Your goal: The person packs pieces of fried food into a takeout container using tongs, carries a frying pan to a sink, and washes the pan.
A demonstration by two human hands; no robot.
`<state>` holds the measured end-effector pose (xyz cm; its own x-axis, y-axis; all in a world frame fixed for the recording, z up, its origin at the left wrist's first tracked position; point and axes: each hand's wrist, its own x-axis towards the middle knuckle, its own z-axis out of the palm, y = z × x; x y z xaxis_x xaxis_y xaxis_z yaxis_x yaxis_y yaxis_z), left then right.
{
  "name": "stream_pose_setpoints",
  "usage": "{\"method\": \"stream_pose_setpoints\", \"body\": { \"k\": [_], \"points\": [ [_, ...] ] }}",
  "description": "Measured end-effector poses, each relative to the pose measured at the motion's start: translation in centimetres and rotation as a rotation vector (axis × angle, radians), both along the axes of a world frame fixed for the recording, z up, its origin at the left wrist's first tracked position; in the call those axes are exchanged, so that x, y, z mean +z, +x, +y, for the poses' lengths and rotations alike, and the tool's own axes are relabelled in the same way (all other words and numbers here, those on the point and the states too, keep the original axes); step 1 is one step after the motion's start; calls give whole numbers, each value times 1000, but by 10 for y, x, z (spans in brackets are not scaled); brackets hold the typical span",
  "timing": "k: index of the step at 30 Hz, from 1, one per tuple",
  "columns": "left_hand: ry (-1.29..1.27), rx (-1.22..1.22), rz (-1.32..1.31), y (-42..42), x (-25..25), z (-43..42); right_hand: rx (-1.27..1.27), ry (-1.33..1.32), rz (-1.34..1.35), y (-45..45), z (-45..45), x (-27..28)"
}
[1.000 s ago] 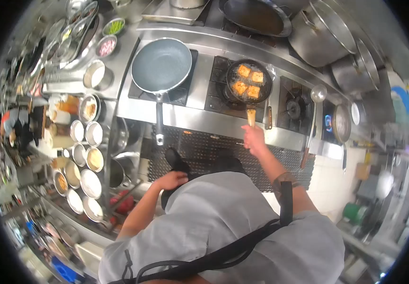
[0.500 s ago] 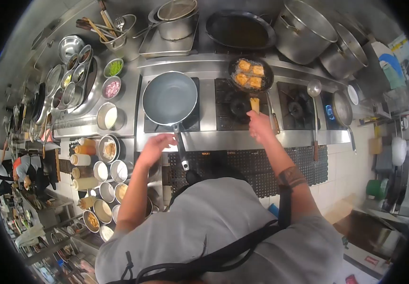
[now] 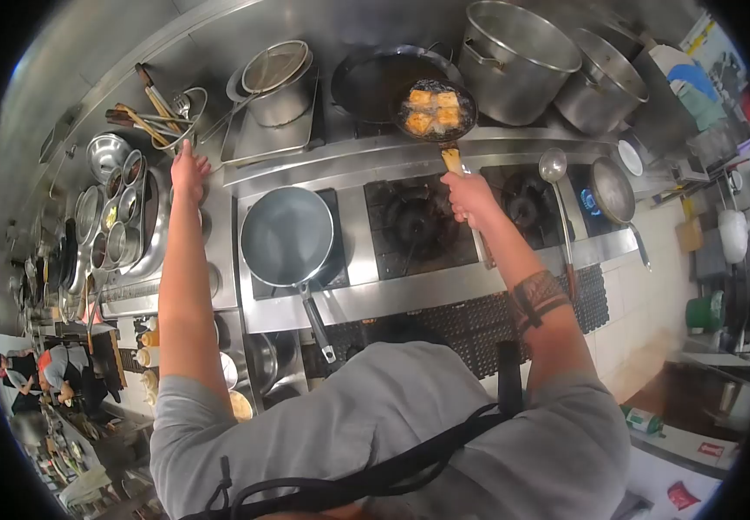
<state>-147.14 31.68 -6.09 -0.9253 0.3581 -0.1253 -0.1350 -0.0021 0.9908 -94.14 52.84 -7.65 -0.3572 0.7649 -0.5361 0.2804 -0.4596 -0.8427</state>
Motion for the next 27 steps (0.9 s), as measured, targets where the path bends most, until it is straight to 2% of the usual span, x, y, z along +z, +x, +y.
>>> {"method": "stream_pose_setpoints", "body": {
  "k": [1, 3, 5, 7, 8, 11, 13, 15, 16, 17, 18, 19, 22, 24, 27],
  "points": [
    [6, 0, 5, -5, 2, 6, 12, -15, -22, -4, 9, 3],
    [-13, -165, -72, -12, 5, 20, 28, 9, -24, -5, 31, 9],
    [-31, -181, -65, -12, 4, 31, 48, 14, 62, -18, 54, -1],
    [-103, -329, -44, -14, 8, 40, 3, 18, 86, -37, 65, 0],
    [-102, -321, -39, -15, 10, 43, 18, 33, 19, -39, 70, 4],
    [-141, -410, -137, -5, 27, 57, 69, 24, -25, -44, 99, -1],
    [-46, -506, -379, 4, 31, 73, 100, -8, -17, -54, 105, -5],
    [-58, -484, -414, 16, 36, 87, -15, -1, 8, -83, 101, -4],
    [-54, -563, -464, 16, 36, 93, -9, -2, 14, -83, 108, -4],
    [-52, -645, -516, 17, 35, 99, 53, -17, 5, -75, 116, -4],
    [-55, -592, -524, 28, 39, 105, 114, -32, -6, -72, 122, -5],
    [-58, -589, -526, 34, 38, 107, 117, -36, -6, -73, 125, -5],
    [-79, -573, -299, 52, 36, 109, 121, 12, -15, -76, 128, -6],
    [-66, -542, -247, 77, 48, 106, 51, -5, -8, -87, 130, -8],
    [-52, -496, -192, 103, 56, 101, 82, 23, 3, -89, 148, -10]
  ]
}}
